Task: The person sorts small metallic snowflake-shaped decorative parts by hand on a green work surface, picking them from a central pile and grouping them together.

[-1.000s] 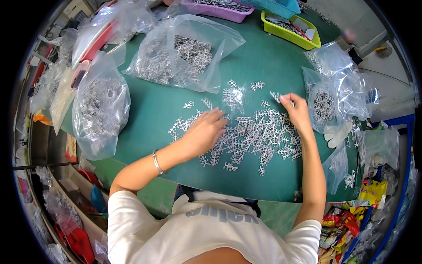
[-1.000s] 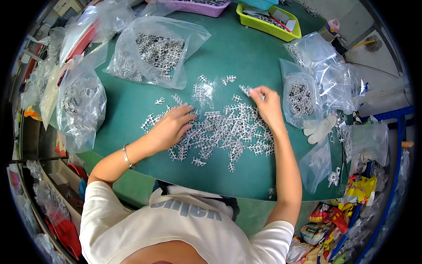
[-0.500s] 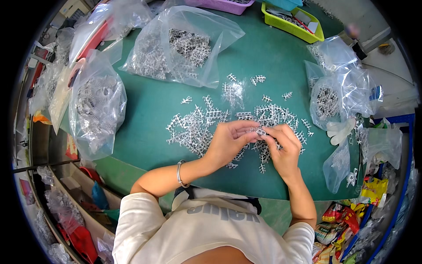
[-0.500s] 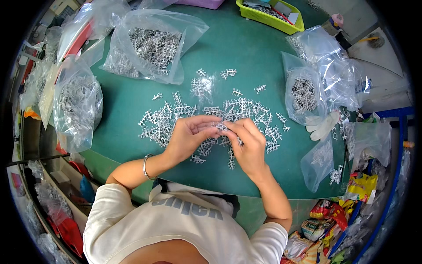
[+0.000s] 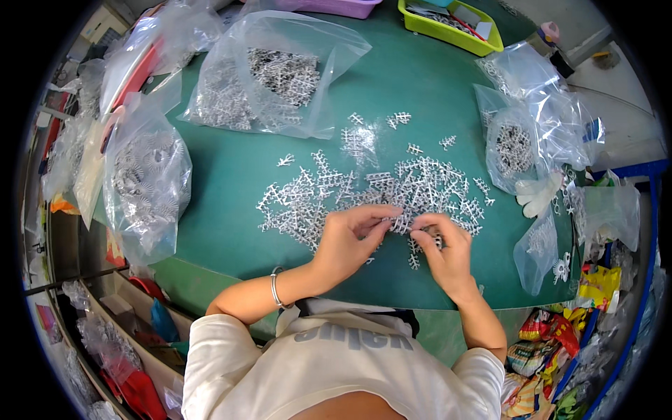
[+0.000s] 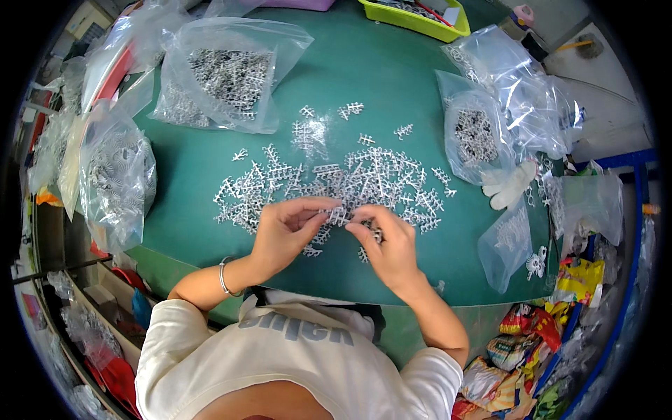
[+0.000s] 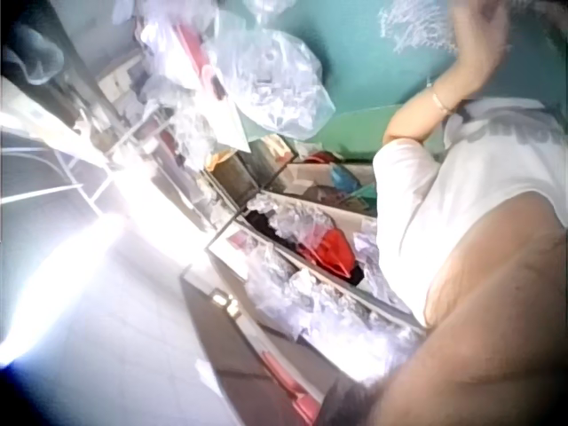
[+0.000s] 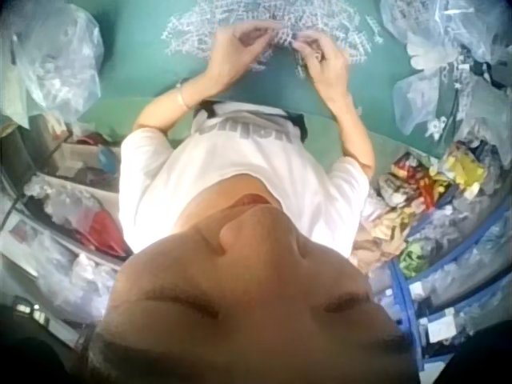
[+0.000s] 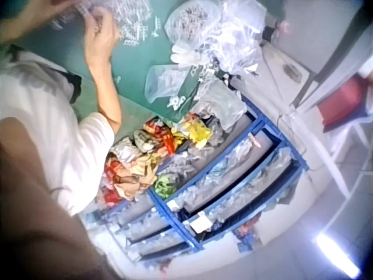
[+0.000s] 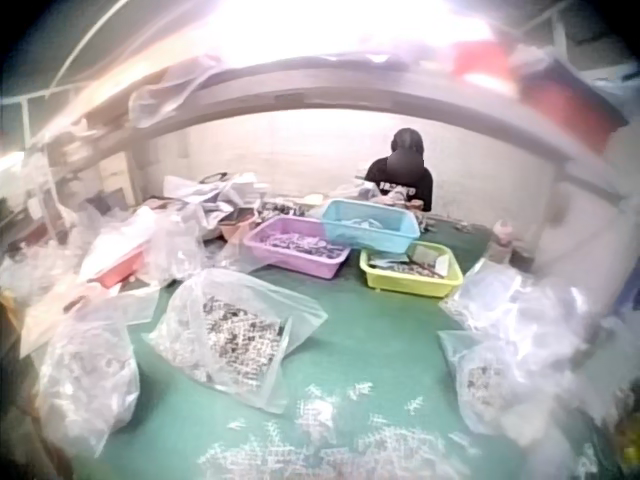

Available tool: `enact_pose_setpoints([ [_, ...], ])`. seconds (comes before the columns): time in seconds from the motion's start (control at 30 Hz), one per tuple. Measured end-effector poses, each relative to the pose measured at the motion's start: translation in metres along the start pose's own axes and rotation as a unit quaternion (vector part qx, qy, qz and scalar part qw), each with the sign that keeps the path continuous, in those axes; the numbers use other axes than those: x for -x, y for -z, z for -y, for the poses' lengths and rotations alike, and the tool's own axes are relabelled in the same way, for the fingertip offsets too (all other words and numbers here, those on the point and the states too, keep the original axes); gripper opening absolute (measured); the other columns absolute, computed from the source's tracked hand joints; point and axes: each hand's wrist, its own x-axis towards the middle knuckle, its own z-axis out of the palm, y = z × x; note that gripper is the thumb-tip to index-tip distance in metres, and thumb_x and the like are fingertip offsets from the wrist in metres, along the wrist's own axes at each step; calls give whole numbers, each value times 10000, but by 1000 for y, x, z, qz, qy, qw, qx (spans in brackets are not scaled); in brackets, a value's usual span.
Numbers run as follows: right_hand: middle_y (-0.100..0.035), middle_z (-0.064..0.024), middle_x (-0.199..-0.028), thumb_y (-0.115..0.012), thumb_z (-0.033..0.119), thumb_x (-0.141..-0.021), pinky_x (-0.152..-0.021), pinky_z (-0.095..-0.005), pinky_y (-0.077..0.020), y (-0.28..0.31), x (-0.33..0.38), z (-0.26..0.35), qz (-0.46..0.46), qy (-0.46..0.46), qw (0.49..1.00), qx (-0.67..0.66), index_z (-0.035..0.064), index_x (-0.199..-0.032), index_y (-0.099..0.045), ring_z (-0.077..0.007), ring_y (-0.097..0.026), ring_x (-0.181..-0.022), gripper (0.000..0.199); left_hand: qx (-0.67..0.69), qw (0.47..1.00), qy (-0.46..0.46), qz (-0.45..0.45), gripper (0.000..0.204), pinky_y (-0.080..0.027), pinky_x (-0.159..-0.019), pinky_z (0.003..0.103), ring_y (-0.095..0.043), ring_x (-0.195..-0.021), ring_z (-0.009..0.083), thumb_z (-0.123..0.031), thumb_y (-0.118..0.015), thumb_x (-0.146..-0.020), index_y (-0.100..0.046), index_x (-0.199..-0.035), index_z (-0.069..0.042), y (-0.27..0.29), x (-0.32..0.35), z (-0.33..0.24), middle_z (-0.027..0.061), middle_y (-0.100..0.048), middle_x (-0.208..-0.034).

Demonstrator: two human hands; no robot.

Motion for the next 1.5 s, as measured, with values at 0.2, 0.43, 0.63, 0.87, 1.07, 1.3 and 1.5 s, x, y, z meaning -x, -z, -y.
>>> enact_pose_setpoints([
  [0.2,-584,-69,-657,-605,43,-811,-512,-255,-417,3,17,1,82,-138,978,-135,-6,-789,-563,-119,-537,-562,68,-168,976,-131,52,239,-521,-708,253,-645,-889,179,98,-544,-782,-644,-967,-16,-5,7,-5,115,-649,-1010],
  [0.43,-583,-21,-641,-551,67,-852,-552,-198,-385,18,30,9,132,-213,961,-119,-9,-742,-603,-60,-499,-593,143,-188,976,-111,25,232,-513,-663,234,-655,-801,148,69,-579,-774,-651,-973,-26,-4,9,-6,101,-671,-921],
  [0.63,-642,-149,-783,-629,123,-795,-624,-329,-473,77,15,-45,-168,-97,943,269,7,-904,-643,-268,-618,-671,159,-257,959,-101,-64,194,-514,-627,273,-657,-730,223,51,-582,-776,-629,-957,0,18,-7,-9,143,-656,-894],
  [0.87,-611,-122,-749,-674,102,-745,-561,-328,-434,82,8,-82,-125,-63,938,318,26,-835,-621,-247,-559,-582,129,-315,944,-84,-38,169,-473,-567,224,-636,-645,129,15,-557,-816,-635,-966,2,29,-16,1,110,-656,-778],
  [1.07,-460,34,-709,-621,23,-790,-488,-200,-321,103,24,-68,-189,-219,905,-314,32,-830,-551,-52,-395,-602,81,-192,981,6,4,153,-454,-574,222,-589,-651,105,15,-539,-835,-630,-958,6,28,-8,8,87,-633,-793],
  [1.3,-514,-2,-728,-636,25,-774,-492,-203,-350,98,46,-68,-173,-251,913,-272,17,-956,-604,-79,-464,-612,185,-306,948,-51,70,164,-438,-581,238,-561,-617,152,18,-533,-836,-608,-980,4,17,-9,0,87,-603,-774],
  [1.5,-476,-92,-634,-736,84,-663,-530,-327,-387,78,48,-64,-133,-112,948,268,9,-791,-583,-212,-461,-555,213,-418,894,-163,-2,188,-448,-676,365,-530,-760,301,7,-579,-785,-591,-972,-16,4,-9,0,133,-533,-903],
])
